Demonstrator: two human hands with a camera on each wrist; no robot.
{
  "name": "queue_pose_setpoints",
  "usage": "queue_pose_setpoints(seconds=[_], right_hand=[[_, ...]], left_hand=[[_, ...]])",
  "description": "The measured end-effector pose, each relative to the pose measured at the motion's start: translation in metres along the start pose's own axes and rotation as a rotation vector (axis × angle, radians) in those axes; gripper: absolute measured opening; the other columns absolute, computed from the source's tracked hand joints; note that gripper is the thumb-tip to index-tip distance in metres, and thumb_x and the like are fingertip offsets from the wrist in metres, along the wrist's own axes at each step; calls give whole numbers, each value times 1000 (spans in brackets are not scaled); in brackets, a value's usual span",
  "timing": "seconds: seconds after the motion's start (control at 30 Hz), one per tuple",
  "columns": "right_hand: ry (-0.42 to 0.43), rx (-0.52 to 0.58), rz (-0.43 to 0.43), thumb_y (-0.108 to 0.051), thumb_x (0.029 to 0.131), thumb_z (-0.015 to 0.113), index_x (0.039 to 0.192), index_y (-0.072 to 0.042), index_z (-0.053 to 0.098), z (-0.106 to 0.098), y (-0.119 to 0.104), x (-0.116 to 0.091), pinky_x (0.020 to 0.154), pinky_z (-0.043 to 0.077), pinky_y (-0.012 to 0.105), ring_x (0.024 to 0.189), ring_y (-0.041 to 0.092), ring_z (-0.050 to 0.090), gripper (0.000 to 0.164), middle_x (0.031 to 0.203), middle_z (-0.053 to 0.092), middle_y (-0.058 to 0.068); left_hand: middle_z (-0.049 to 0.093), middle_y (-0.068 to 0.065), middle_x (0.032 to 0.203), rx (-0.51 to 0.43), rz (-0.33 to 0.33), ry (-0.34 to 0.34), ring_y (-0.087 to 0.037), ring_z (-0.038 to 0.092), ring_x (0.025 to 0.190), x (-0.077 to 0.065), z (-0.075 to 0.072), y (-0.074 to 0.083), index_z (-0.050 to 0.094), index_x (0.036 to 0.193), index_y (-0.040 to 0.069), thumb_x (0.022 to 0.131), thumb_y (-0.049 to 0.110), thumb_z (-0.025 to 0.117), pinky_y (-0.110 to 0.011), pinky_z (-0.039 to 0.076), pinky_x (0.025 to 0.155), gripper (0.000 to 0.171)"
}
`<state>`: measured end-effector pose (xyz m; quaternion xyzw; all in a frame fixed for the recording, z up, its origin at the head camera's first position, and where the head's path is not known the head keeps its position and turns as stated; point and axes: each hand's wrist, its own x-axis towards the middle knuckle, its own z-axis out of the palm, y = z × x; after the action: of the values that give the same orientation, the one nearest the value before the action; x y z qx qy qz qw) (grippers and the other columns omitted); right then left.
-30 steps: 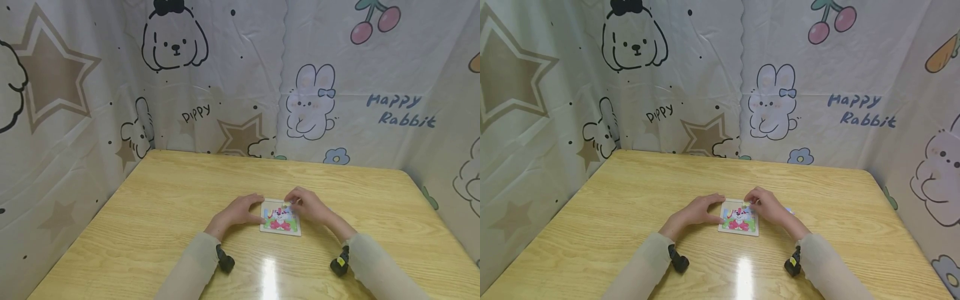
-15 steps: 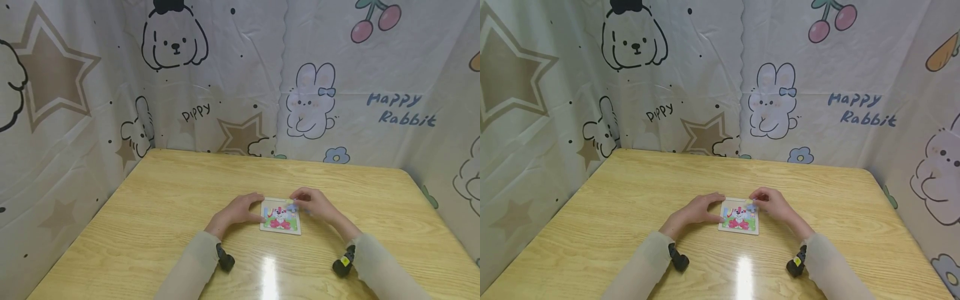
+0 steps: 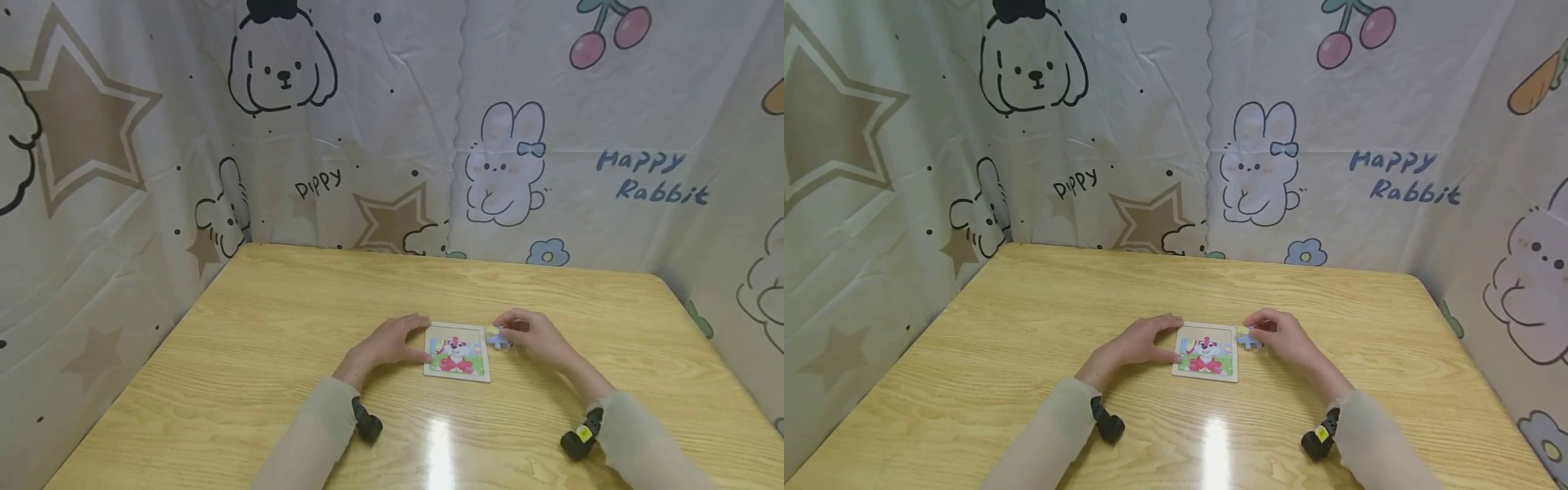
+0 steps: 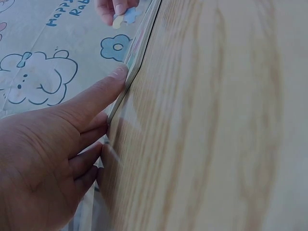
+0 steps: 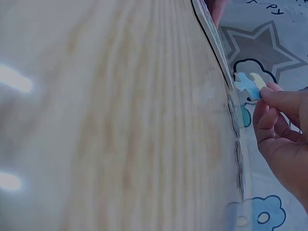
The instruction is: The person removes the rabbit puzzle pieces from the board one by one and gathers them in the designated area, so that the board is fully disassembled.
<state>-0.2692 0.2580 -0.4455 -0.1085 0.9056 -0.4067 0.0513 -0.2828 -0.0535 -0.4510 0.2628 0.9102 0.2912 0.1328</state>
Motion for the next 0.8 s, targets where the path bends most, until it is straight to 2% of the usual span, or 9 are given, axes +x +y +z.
queue_pose_setpoints(seconds=[0.13, 0.3, 0.4, 0.53, 0.7, 0.8], right_hand=[[9, 6, 21, -15, 97, 61, 114, -6, 67, -8, 5, -7, 77, 53, 18, 101, 17, 62, 21, 120, 66, 15], [25, 25, 42, -13, 96, 60, 114, -4, 66, -17, 10, -16, 67, 54, 21, 87, 10, 59, 21, 118, 65, 18], [40, 22, 53, -14, 96, 61, 115, -4, 66, -22, 13, -21, 68, 53, 20, 85, 8, 59, 22, 118, 66, 18], [60, 6, 61, -17, 96, 62, 115, -5, 67, -28, 20, -25, 73, 52, 16, 92, 4, 60, 23, 120, 66, 17], [86, -37, 66, -22, 96, 63, 114, -7, 68, -36, 29, -33, 81, 48, 9, 98, -6, 56, 24, 122, 66, 15], [96, -46, 66, -24, 96, 63, 113, -7, 68, -41, 33, -37, 81, 47, 7, 98, -10, 54, 25, 123, 66, 16]], left_hand=[[39, -4, 157, -2, -1, 0, -22, 30, 150, 0, 0, 0, 47, 146, 16, 83, 41, 76, -39, 25, 125, 73], [39, -4, 157, -2, -6, 1, -22, 30, 150, 1, 0, 0, 47, 146, 16, 83, 42, 76, -40, 26, 125, 73], [40, -4, 157, -1, -4, 1, -23, 30, 150, 1, 0, 0, 48, 146, 16, 83, 42, 76, -40, 26, 125, 73], [40, -4, 157, -2, -3, 2, -23, 30, 150, 1, 0, 0, 48, 146, 16, 83, 42, 76, -40, 26, 125, 73], [39, -4, 157, -3, -3, 2, -23, 31, 150, 0, 0, 0, 48, 145, 16, 83, 41, 76, -41, 26, 125, 73], [39, -5, 157, -4, -2, 4, -24, 31, 149, 0, 0, 0, 48, 145, 16, 83, 41, 76, -41, 27, 125, 73]])
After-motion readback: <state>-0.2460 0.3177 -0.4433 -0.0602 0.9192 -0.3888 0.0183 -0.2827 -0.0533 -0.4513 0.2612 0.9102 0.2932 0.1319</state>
